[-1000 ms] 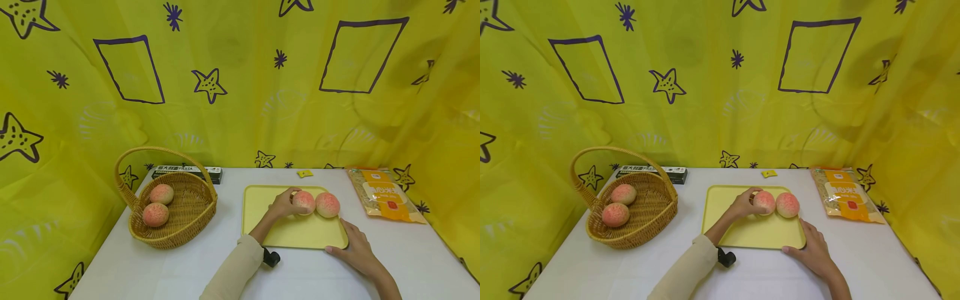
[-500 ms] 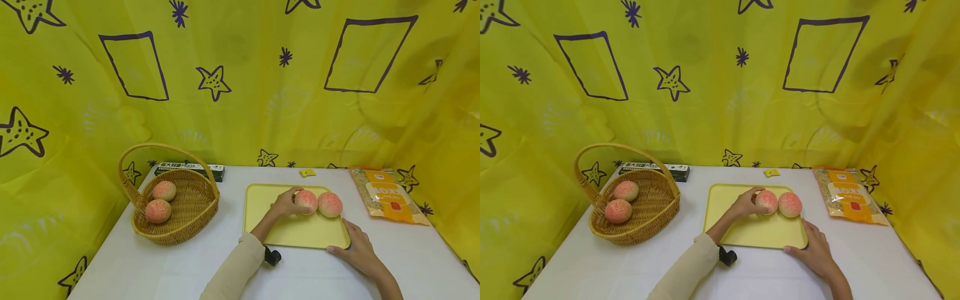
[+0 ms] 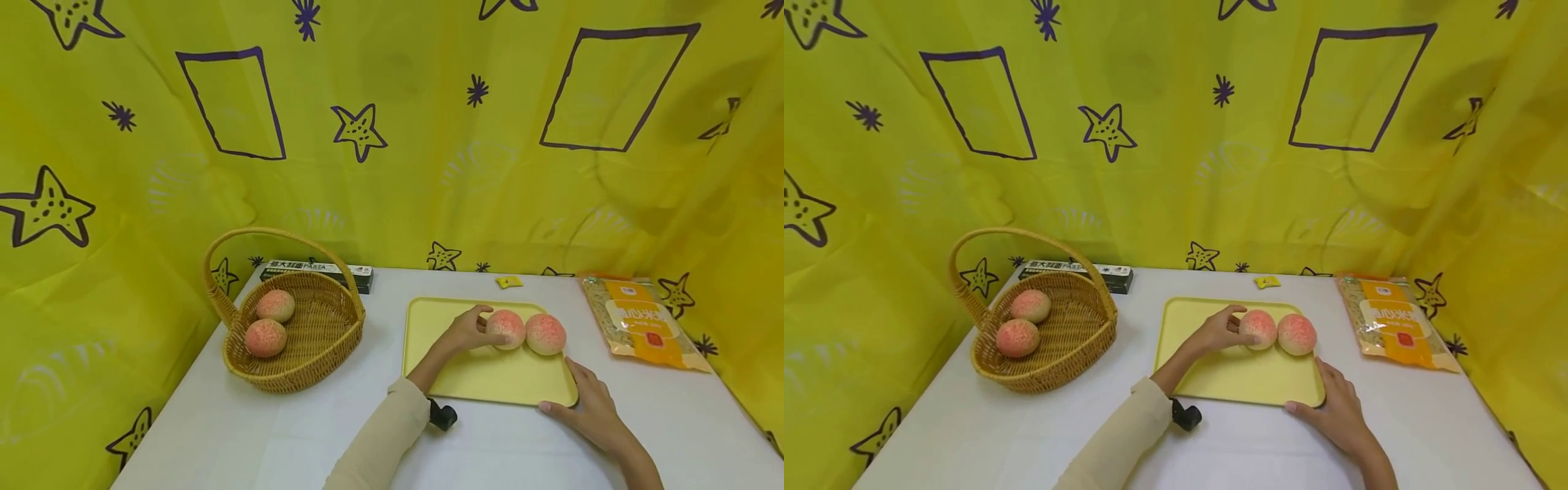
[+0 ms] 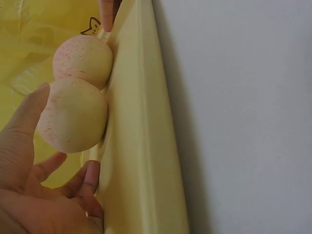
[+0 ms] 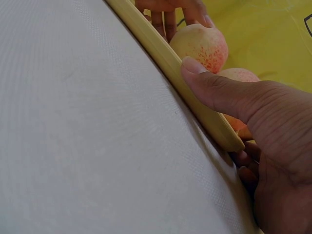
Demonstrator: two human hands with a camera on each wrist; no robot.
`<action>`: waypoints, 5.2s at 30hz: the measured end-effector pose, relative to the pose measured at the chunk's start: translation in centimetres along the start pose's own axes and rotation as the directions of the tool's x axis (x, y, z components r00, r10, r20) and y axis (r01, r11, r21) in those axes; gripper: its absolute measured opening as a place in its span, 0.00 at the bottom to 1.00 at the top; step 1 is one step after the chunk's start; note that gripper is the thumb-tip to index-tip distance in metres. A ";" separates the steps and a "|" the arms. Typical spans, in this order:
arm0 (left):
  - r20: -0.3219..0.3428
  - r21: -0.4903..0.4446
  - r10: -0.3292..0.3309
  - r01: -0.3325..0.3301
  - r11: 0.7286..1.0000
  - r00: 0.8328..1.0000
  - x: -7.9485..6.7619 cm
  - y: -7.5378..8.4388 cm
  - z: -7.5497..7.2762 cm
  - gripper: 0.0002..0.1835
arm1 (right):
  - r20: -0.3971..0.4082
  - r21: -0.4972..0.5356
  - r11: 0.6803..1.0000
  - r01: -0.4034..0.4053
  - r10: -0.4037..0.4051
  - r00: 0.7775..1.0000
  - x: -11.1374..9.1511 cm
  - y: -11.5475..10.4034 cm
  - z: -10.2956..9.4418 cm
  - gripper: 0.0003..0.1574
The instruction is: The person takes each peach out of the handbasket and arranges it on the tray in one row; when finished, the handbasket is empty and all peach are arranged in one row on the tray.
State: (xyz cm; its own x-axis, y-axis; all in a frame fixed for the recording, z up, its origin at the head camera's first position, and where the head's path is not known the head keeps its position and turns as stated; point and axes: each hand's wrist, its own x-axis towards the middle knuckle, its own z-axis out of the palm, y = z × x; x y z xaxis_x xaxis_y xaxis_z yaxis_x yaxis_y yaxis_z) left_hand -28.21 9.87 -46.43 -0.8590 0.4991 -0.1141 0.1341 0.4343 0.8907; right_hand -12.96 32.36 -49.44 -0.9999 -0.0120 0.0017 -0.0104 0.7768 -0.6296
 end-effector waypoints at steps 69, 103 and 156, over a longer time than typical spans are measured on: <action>-0.412 -0.075 -0.228 0.217 0.973 0.882 -17.3 -5.0 -30.6 0.36 | 0.027 -0.027 1.000 -0.008 0.008 1.000 0.5 0.2 -0.1 0.69; -0.110 0.090 -0.307 0.317 0.944 0.945 -15.9 -9.7 -34.4 0.35 | 0.021 -0.019 1.000 -0.013 0.014 1.000 0.4 0.1 -0.2 0.68; -0.226 0.165 -0.140 0.180 0.970 0.964 -15.3 -9.0 -32.9 0.37 | 0.008 -0.026 0.999 -0.024 0.024 1.000 0.1 -0.1 0.0 0.68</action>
State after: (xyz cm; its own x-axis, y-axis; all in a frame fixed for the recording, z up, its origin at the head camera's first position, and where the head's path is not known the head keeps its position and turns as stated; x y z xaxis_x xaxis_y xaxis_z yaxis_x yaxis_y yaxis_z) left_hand -32.57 -26.37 -38.24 -0.9584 0.2511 -0.1359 0.0571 0.6349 0.7705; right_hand -13.01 32.27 -49.42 -0.9998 0.0016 -0.0192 0.0130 0.7931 -0.6090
